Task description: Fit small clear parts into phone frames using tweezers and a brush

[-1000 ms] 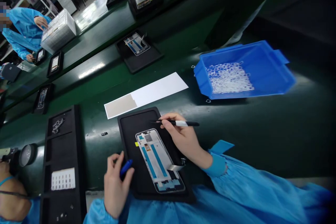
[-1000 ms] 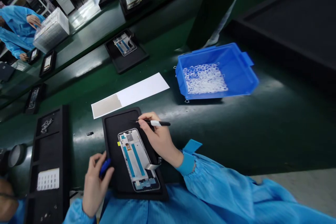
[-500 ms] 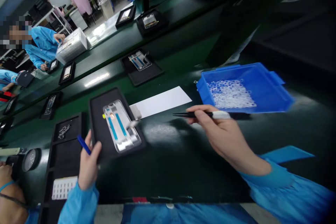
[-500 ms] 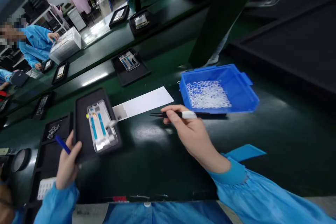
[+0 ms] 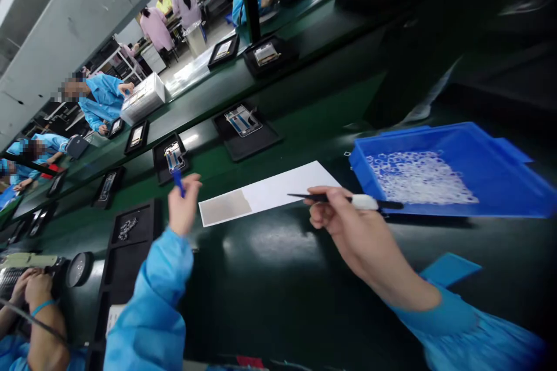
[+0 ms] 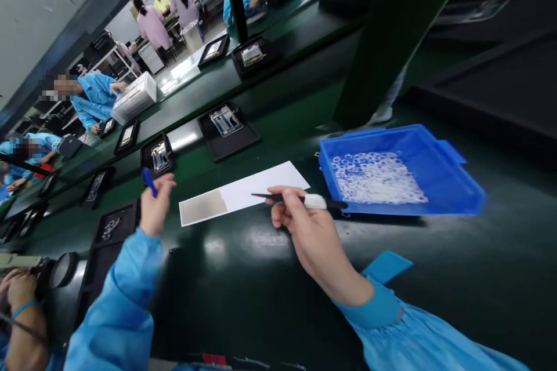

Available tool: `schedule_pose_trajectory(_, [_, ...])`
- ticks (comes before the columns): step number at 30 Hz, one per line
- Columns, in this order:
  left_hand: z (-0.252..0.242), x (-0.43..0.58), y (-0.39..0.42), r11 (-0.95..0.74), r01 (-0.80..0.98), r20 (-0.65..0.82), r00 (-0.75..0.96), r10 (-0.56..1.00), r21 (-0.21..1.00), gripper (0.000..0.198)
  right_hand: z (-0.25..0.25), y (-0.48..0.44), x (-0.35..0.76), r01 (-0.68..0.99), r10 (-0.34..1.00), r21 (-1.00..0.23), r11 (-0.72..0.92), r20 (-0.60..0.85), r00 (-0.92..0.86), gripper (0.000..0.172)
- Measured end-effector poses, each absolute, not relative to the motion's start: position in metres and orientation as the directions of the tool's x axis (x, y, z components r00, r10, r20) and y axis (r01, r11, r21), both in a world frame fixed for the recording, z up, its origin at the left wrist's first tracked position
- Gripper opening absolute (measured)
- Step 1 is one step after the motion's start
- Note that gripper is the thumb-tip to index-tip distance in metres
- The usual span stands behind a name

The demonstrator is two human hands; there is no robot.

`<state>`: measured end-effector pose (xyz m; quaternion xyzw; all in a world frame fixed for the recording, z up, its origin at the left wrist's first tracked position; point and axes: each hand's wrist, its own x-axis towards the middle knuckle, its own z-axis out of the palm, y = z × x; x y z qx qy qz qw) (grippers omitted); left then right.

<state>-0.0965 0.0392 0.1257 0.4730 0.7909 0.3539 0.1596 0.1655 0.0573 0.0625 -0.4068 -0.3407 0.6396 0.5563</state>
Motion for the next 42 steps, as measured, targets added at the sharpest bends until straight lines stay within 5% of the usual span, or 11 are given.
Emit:
schedule_pose_trajectory(2, [0.111, -0.041, 0.005, -0.197, 0.799, 0.279, 0.038, 0.959, 0.568, 0.025, 0.074, 0.065, 0.157, -0.615, 0.974, -0.764, -0.197, -0.225, -0.032, 0.036])
schedule_pose_trajectory(4, [0.099, 0.007, -0.026, -0.482, 0.815, 0.361, 0.364, 0.858, 0.323, 0.034, 0.083, 0.072, 0.149, -0.738, 0.938, -0.614, -0.28, -0.34, -0.073, 0.029])
schedule_pose_trajectory(8, [0.086, 0.053, -0.054, -0.491, 0.866, 0.44, 0.405, 0.801, 0.098, 0.041, 0.09, 0.081, 0.143, -0.835, 0.862, -0.402, -0.376, -0.481, -0.157, 0.021])
schedule_pose_trajectory(19, [0.071, 0.056, -0.058, -0.546, 0.836, 0.481, 0.459, 0.747, 0.05, 0.04, 0.096, 0.078, 0.143, -0.9, 0.791, -0.22, -0.377, -0.582, -0.189, 0.023])
schedule_pose_trajectory(22, [0.071, 0.049, -0.053, -0.508, 0.86, 0.422, 0.441, 0.792, 0.053, 0.043, 0.086, 0.075, 0.143, -0.871, 0.803, -0.287, -0.398, -0.568, -0.18, 0.019])
schedule_pose_trajectory(25, [0.076, 0.028, -0.022, -0.379, 0.919, 0.315, 0.33, 0.89, 0.106, 0.044, 0.062, 0.064, 0.145, -0.772, 0.866, -0.503, -0.389, -0.486, -0.119, 0.023])
schedule_pose_trajectory(28, [0.088, -0.003, 0.034, -0.126, 0.989, 0.161, 0.113, 0.98, 0.073, 0.044, 0.032, 0.05, 0.15, -0.547, 0.932, -0.778, -0.308, -0.363, -0.008, 0.037])
schedule_pose_trajectory(31, [0.096, -0.029, 0.095, 0.081, 0.993, 0.007, -0.08, 0.997, -0.087, 0.052, 0.013, 0.041, 0.152, -0.235, 0.994, -0.966, -0.104, -0.108, 0.005, 0.034])
schedule_pose_trajectory(36, [0.083, -0.047, 0.157, 0.137, 0.977, -0.061, -0.149, 0.987, -0.161, 0.048, 0.008, 0.038, 0.145, 0.009, 0.932, -0.958, 0.287, 0.277, -0.236, 0.019])
schedule_pose_trajectory(42, [0.092, -0.052, 0.16, 0.119, 0.98, -0.023, -0.124, 0.992, -0.162, 0.033, 0.01, 0.047, 0.141, -0.045, 0.946, -0.968, 0.247, 0.251, -0.203, 0.014])
